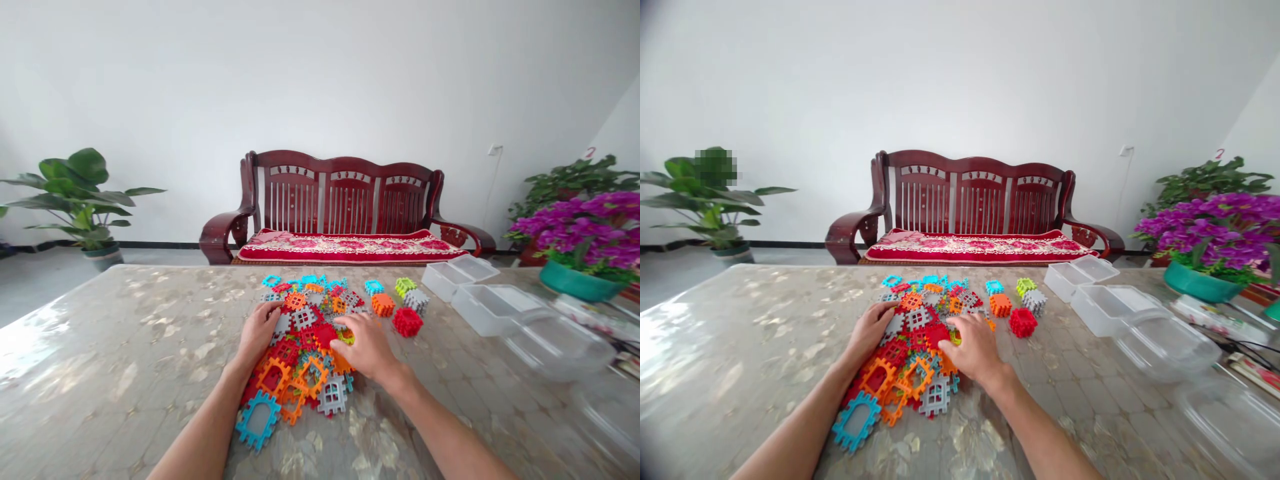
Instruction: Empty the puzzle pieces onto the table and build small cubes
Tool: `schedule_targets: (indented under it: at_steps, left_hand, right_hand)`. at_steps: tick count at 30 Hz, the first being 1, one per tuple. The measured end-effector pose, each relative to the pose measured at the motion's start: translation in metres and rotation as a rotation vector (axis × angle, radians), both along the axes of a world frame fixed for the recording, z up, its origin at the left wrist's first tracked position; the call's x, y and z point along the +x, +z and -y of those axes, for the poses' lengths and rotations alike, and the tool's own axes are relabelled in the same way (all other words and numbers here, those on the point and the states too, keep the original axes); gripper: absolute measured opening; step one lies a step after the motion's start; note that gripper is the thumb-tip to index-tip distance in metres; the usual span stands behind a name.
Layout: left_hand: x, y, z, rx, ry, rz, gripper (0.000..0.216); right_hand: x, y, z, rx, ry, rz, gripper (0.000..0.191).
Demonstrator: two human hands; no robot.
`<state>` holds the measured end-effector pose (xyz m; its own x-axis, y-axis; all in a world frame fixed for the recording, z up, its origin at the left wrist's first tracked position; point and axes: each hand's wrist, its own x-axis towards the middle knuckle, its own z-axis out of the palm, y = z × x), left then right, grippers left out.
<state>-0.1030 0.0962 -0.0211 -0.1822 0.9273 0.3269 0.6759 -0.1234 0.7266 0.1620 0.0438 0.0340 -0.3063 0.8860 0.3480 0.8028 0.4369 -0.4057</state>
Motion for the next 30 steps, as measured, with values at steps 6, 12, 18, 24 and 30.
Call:
schedule_targets:
  at_steps: [6,12,18,24,30]
  left_hand:
    - [0.000,-0.001,0.000,0.020,-0.006,0.005,0.034]
    - [0.001,0.002,0.001,0.017,-0.003,0.012,0.034]
    - [0.002,0.004,0.003,0.007,-0.009,0.012,0.035]
    - [0.001,0.003,0.003,0.006,-0.008,0.010,0.035]
    - [0.001,0.002,0.003,0.008,-0.010,0.015,0.033]
  right_hand:
    - [-0.023,-0.008,-0.001,0.010,-0.042,0.167,0.039]
    - [-0.022,-0.005,0.002,0.078,-0.045,0.227,0.023]
    - [-0.009,-0.004,-0.011,0.012,-0.263,0.195,0.031]
    - [0.009,-0.009,-0.023,0.001,-0.337,0.040,0.032]
    - [0.012,-0.017,-0.025,0.061,-0.245,-0.045,0.046]
